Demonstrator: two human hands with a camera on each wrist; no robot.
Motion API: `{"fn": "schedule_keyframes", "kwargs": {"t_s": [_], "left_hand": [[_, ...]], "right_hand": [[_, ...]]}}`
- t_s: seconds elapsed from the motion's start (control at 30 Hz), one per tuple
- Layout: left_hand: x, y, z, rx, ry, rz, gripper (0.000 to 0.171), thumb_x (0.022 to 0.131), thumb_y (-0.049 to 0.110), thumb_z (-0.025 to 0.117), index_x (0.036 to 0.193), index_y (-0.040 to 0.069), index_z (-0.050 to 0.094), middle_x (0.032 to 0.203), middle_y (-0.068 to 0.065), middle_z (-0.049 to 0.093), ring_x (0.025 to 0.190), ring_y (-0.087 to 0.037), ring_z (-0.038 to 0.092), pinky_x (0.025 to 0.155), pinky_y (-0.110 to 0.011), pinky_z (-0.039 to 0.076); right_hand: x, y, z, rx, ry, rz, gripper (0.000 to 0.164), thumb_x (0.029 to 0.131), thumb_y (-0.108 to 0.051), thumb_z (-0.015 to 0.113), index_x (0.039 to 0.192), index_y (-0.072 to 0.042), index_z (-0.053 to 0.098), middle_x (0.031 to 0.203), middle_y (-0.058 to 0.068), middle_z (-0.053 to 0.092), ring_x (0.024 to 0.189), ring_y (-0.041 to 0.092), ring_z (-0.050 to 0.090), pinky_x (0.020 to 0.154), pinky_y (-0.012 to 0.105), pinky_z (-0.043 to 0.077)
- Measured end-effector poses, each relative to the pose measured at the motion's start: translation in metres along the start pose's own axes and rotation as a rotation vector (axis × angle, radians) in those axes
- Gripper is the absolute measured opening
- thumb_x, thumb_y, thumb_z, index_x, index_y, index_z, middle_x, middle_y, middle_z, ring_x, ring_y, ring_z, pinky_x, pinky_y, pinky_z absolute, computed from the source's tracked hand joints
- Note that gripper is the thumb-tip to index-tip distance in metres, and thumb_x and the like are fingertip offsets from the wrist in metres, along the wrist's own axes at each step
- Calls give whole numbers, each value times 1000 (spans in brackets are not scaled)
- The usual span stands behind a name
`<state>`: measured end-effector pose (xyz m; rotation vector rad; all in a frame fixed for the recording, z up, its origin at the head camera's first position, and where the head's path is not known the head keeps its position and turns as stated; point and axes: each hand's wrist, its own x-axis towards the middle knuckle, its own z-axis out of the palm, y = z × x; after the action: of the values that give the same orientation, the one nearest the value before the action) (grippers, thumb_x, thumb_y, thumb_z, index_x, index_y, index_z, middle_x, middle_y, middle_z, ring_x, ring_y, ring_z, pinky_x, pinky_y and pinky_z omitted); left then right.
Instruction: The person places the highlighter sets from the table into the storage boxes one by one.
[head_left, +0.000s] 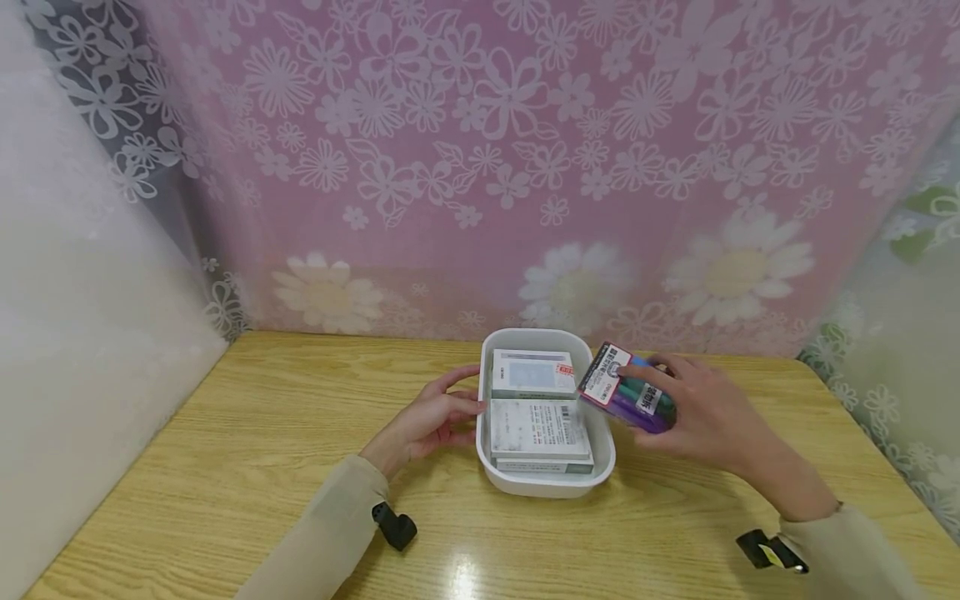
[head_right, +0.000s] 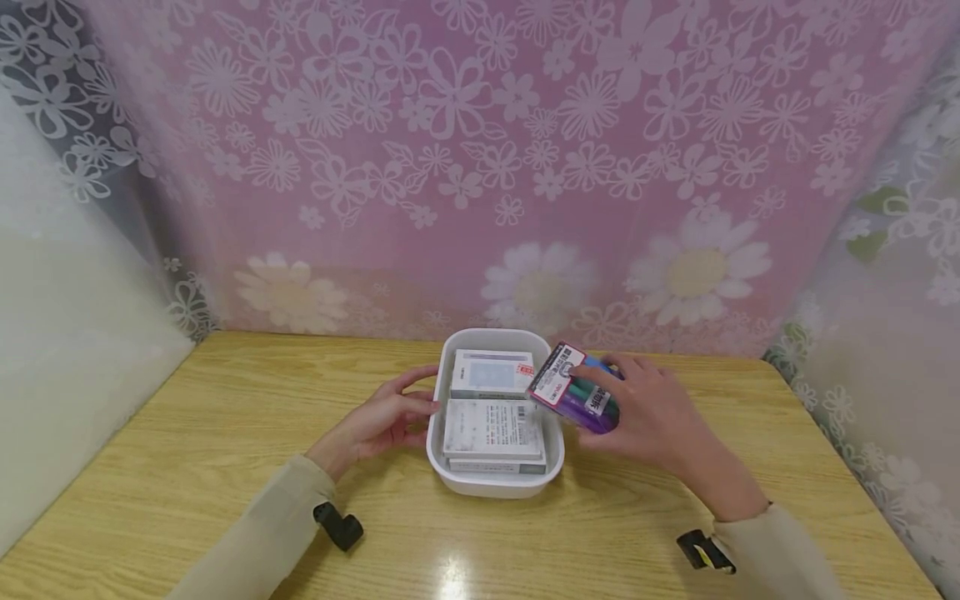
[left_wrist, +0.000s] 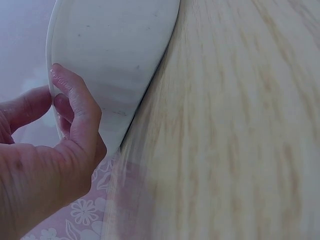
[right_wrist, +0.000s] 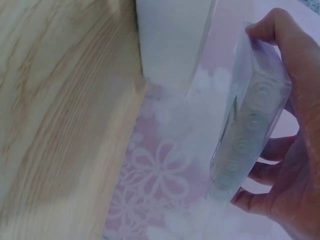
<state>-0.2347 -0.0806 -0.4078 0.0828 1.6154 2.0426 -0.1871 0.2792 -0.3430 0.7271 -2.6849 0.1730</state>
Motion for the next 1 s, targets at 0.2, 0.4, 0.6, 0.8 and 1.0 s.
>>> {"fn": "schedule_keyframes", "kwargs": {"t_s": [0.2, 0.4, 0.6, 0.8, 1.0], "left_hand": [[1, -1, 0, -8, 12, -2, 68, 95, 1, 64, 156, 20, 40, 108, -3, 69, 86, -13, 70, 66, -30, 58], [0, -1, 0, -4, 7, -4, 69, 95, 1, 63, 157, 20, 39, 109, -3, 69, 87, -13, 70, 67, -30, 58], [1, -1, 0, -10, 13, -10, 68, 95, 0, 63, 155, 21, 41, 109, -3, 69, 87, -13, 70, 67, -30, 58], [2, -2, -1, 8, 1, 0, 68, 95, 1, 63, 157, 19, 39, 108, -3, 68, 87, -13, 69, 68, -31, 58], [3, -1, 0, 10, 8, -6, 69, 95, 1, 63, 157, 20, 39, 110, -4, 68, 87, -13, 70, 68, -31, 58]], "right_hand": [[6, -11, 3, 9, 10, -49, 69, 69, -46, 85, 132, -26, 67, 127, 16, 64, 110, 41, 63, 80, 59, 54], [11, -20, 7, 12, -15, -81, 69, 70, -49, 85, 133, -28, 67, 130, 14, 64, 117, 42, 62, 88, 64, 52], [20, -33, 10, 22, -31, -122, 73, 68, -49, 84, 135, -25, 66, 132, 15, 65, 117, 40, 62, 88, 61, 53], [30, -46, 12, 38, -90, -152, 76, 69, -52, 82, 139, -29, 63, 136, 18, 63, 118, 40, 62, 90, 61, 52], [44, -53, 17, 46, -142, -190, 73, 73, -52, 80, 140, -32, 61, 139, 18, 61, 123, 44, 59, 93, 63, 51]]}}
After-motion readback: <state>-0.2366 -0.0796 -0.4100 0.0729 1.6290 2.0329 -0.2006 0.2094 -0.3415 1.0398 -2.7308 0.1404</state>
